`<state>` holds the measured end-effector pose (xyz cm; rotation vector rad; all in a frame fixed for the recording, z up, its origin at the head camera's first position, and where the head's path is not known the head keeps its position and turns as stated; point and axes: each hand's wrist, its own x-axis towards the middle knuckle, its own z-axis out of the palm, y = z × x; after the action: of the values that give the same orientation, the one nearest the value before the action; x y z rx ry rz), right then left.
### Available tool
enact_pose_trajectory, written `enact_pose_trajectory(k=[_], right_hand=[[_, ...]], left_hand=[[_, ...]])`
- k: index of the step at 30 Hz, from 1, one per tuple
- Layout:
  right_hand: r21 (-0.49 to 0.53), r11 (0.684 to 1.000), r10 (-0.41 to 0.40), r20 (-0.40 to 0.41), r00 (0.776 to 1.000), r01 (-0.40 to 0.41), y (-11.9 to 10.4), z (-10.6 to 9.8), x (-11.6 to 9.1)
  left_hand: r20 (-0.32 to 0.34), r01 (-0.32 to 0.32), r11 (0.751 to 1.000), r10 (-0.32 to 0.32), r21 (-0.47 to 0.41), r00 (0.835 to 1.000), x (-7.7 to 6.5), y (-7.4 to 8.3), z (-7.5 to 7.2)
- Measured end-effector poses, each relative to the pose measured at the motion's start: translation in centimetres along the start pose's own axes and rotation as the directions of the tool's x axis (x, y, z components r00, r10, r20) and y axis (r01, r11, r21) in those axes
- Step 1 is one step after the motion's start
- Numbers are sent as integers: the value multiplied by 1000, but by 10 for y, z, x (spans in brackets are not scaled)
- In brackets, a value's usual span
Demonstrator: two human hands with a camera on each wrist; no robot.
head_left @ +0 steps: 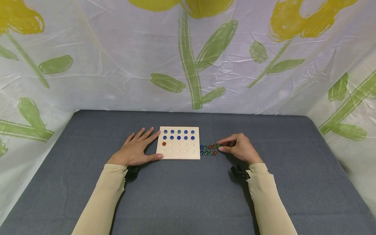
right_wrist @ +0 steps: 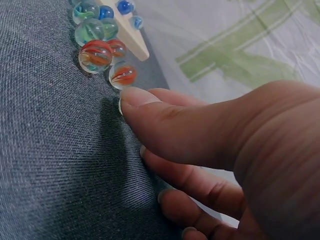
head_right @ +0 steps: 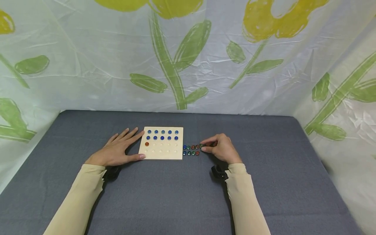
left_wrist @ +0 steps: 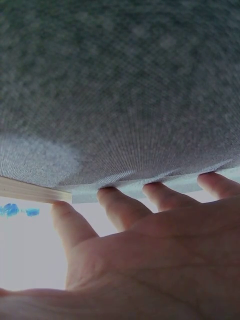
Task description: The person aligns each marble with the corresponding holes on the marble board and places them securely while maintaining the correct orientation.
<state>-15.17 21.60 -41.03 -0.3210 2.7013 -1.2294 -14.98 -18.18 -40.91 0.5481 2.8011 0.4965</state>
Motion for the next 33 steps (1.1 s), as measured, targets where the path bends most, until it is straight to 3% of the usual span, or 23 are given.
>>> enact_pose_trajectory(k=[17, 33], right_hand=[[-79, 997, -3, 11, 1000, 4, -3, 2, 0], [-81, 997, 4, -20, 1000, -5, -4, 4, 0]], left_hand=[[-23, -13, 1000, 13, -15, 1000, 0, -2, 2], [-3, 7, 1000, -7, 5, 1000, 0, 0, 1]])
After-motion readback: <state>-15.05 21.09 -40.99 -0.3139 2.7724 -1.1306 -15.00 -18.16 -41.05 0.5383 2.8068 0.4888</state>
